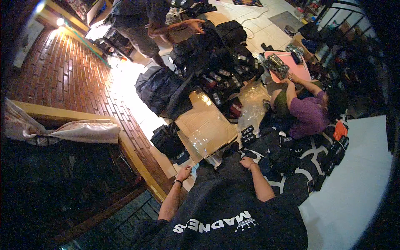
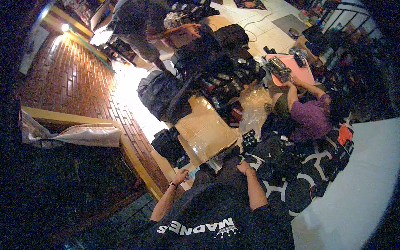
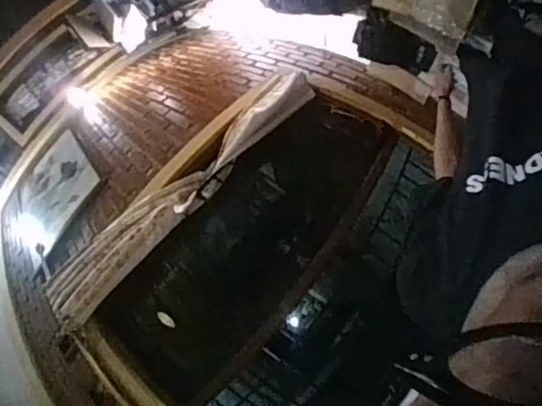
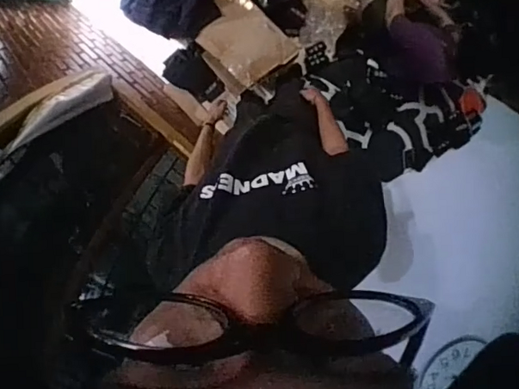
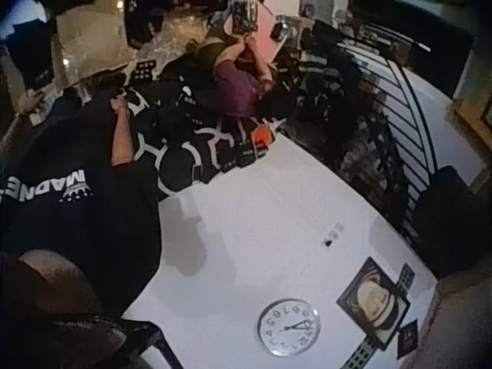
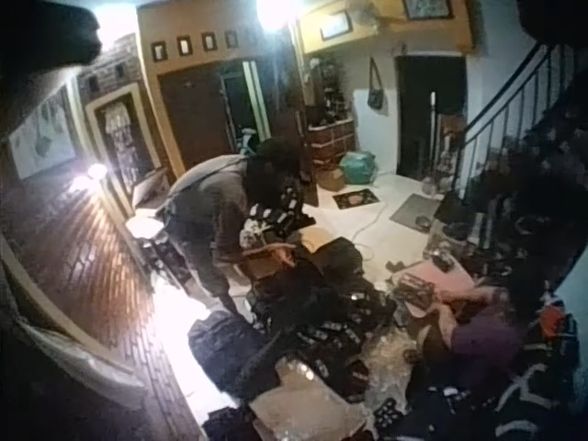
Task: Sorting and folding black fabric items, possibly bags or clothing, from a pile on the floor into organized stacks.
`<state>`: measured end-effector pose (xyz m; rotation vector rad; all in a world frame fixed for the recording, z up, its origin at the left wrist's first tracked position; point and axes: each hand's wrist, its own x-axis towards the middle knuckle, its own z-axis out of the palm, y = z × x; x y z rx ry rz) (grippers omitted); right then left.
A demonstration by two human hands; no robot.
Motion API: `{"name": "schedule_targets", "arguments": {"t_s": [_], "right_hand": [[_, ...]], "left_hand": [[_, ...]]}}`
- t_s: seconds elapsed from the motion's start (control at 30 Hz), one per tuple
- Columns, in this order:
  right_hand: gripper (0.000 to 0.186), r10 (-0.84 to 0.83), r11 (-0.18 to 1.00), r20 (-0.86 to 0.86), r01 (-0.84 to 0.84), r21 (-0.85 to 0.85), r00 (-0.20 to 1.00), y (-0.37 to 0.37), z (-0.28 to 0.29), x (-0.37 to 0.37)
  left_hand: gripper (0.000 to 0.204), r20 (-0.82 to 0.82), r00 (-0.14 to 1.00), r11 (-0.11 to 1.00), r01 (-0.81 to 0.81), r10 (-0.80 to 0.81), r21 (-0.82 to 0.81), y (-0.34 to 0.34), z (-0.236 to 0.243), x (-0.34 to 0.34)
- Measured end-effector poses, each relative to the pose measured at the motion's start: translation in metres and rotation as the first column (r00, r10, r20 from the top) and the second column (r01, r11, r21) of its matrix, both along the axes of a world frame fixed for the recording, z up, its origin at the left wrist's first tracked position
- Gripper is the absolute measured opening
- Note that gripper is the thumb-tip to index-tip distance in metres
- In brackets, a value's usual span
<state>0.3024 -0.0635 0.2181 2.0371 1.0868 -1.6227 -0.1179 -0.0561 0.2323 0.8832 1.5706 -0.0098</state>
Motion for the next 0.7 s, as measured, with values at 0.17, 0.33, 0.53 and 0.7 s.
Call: {"name": "schedule_targets", "arguments": {"t_s": [0.17, 0.33, 0.53, 0.7], "right_hand": [[0.052, 0.105, 0.987, 0.047, -0.110, 0.115, 0.993, 0.031, -0.001, 0.005], [0.050, 0.119, 0.987, -0.026, -0.116, 0.114, 0.993, 0.059, -0.003, -0.009], [0.050, 0.213, 0.952, -0.127, -0.177, 0.249, 0.969, 0.106, -0.057, -0.051], [0.043, 0.135, 0.922, -0.277, -0.018, 0.386, 0.951, 0.169, -0.100, -0.099]], "left_hand": [[0.037, 0.025, 0.995, 0.995, -0.092, 0.091, 0.042, 0.012, 0.010, 0.017], [0.037, -0.009, 0.994, 0.994, -0.109, 0.110, 0.025, 0.014, 0.003, 0.018], [0.035, -0.244, 0.969, 0.874, 0.082, 0.042, 0.478, 0.089, -0.103, -0.013], [0.061, -0.414, 0.843, 0.665, 0.094, 0.342, 0.741, 0.255, -0.171, -0.049]]}}
